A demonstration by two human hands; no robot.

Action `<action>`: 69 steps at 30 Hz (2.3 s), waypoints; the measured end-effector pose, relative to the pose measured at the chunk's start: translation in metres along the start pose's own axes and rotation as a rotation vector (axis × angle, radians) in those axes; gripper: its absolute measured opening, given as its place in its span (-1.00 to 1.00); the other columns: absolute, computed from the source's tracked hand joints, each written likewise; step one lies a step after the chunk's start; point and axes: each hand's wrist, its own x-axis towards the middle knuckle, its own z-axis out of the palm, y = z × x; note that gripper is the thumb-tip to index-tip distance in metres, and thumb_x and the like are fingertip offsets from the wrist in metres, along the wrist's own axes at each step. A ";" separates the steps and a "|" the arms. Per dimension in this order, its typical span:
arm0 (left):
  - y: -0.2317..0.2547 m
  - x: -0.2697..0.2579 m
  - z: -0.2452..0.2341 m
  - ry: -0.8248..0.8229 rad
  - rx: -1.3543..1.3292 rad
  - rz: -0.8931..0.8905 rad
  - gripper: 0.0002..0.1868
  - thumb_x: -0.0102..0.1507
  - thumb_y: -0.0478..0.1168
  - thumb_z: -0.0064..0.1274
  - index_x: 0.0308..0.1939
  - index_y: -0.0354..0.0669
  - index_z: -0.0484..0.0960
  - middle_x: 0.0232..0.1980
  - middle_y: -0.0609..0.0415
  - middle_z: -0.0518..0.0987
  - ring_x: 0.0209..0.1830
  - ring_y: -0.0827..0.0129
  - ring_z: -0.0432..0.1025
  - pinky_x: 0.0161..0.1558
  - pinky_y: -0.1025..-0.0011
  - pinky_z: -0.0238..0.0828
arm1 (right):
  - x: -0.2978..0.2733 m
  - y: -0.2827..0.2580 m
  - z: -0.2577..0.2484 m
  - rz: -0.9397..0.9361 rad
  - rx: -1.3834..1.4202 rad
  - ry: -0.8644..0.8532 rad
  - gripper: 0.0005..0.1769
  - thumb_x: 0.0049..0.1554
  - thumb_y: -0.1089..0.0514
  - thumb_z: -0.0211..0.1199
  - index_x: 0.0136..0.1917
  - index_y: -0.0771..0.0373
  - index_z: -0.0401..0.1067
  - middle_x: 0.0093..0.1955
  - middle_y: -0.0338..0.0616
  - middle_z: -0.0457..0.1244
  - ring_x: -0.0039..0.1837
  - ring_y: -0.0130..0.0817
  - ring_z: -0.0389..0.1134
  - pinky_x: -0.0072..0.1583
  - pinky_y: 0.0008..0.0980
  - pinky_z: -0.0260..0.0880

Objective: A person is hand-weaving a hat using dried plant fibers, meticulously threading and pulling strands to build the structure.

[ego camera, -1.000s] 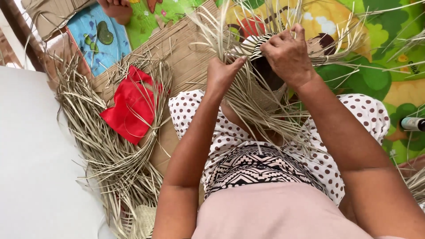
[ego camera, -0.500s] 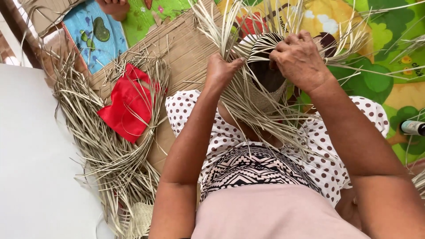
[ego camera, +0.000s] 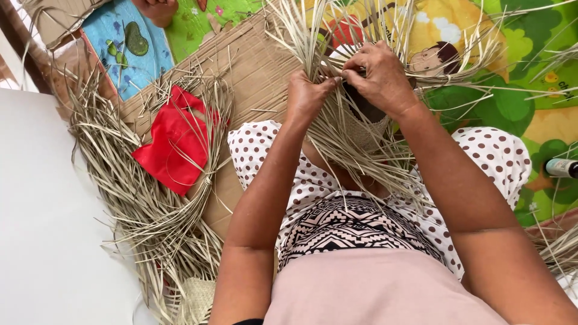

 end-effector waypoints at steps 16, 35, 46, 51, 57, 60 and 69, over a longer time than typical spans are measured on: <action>0.010 0.003 -0.001 0.012 0.139 0.009 -0.70 0.00 -0.25 0.41 -0.26 -0.31 0.71 -0.49 0.00 0.68 -0.71 0.54 0.42 -0.74 0.64 0.31 | 0.010 -0.013 -0.014 0.249 0.021 -0.202 -0.84 0.15 -0.02 0.44 -0.09 0.06 0.64 -0.15 -0.22 0.17 0.02 -0.31 0.16 0.16 -0.21 0.32; -0.062 0.008 -0.046 -0.070 0.263 0.017 -0.24 -0.06 0.25 0.42 -0.22 -0.46 0.68 -0.33 -0.38 0.64 -0.23 -0.06 0.59 -0.16 0.14 0.47 | -0.030 -0.141 0.046 -0.671 -0.273 -0.260 -0.84 0.20 0.19 0.19 -0.04 -0.02 0.56 -0.24 -0.18 0.39 -0.13 -0.30 0.40 -0.04 -0.32 0.35; -0.032 -0.026 -0.103 -0.421 -0.130 -0.021 -0.78 0.23 -0.20 0.27 -0.15 -0.28 0.73 -0.32 0.00 0.70 -0.47 0.51 0.50 -0.37 0.48 0.48 | -0.033 -0.156 0.078 -0.748 -0.335 -0.301 -0.90 0.12 0.25 0.19 -0.17 0.12 0.50 -0.29 0.01 0.35 -0.16 -0.15 0.36 -0.08 -0.22 0.29; -0.058 -0.020 -0.114 -0.394 0.016 -0.021 -0.82 0.18 -0.30 0.29 -0.19 -0.33 0.72 -0.42 -0.01 0.67 -0.52 0.50 0.48 -0.45 0.53 0.41 | -0.043 -0.147 0.095 -0.765 -0.332 -0.301 -0.89 0.10 0.27 0.18 -0.15 0.12 0.51 -0.27 0.03 0.35 -0.13 -0.11 0.34 -0.07 -0.19 0.27; -0.098 -0.022 -0.102 -0.294 -0.180 -0.073 -0.74 0.22 -0.32 0.24 -0.04 -0.33 0.63 -0.47 -0.06 0.64 -0.56 0.38 0.55 -0.52 0.51 0.52 | -0.058 -0.093 0.043 -0.580 -0.278 0.062 -0.79 0.16 0.23 0.24 0.09 0.08 0.51 -0.18 -0.14 0.33 -0.11 -0.28 0.36 -0.07 -0.30 0.39; -0.102 -0.033 -0.090 -0.230 -0.286 -0.123 -0.70 0.25 -0.32 0.19 0.01 -0.42 0.57 -0.49 -0.22 0.63 -0.60 0.19 0.61 -0.55 0.39 0.64 | -0.090 -0.002 0.011 -0.192 -0.573 0.018 -0.81 0.32 0.08 0.16 0.19 0.03 0.46 -0.19 -0.26 0.29 -0.19 -0.44 0.33 -0.16 -0.49 0.40; -0.079 -0.054 -0.075 -0.169 -0.244 -0.057 -0.81 0.24 -0.33 0.15 -0.13 -0.41 0.62 -0.55 -0.17 0.60 -0.65 0.24 0.58 -0.58 0.41 0.63 | -0.124 0.073 0.023 -0.235 -0.730 0.065 0.10 -0.10 -0.39 0.41 0.57 0.05 0.16 0.09 0.00 0.23 0.01 -0.09 0.39 -0.05 -0.22 0.44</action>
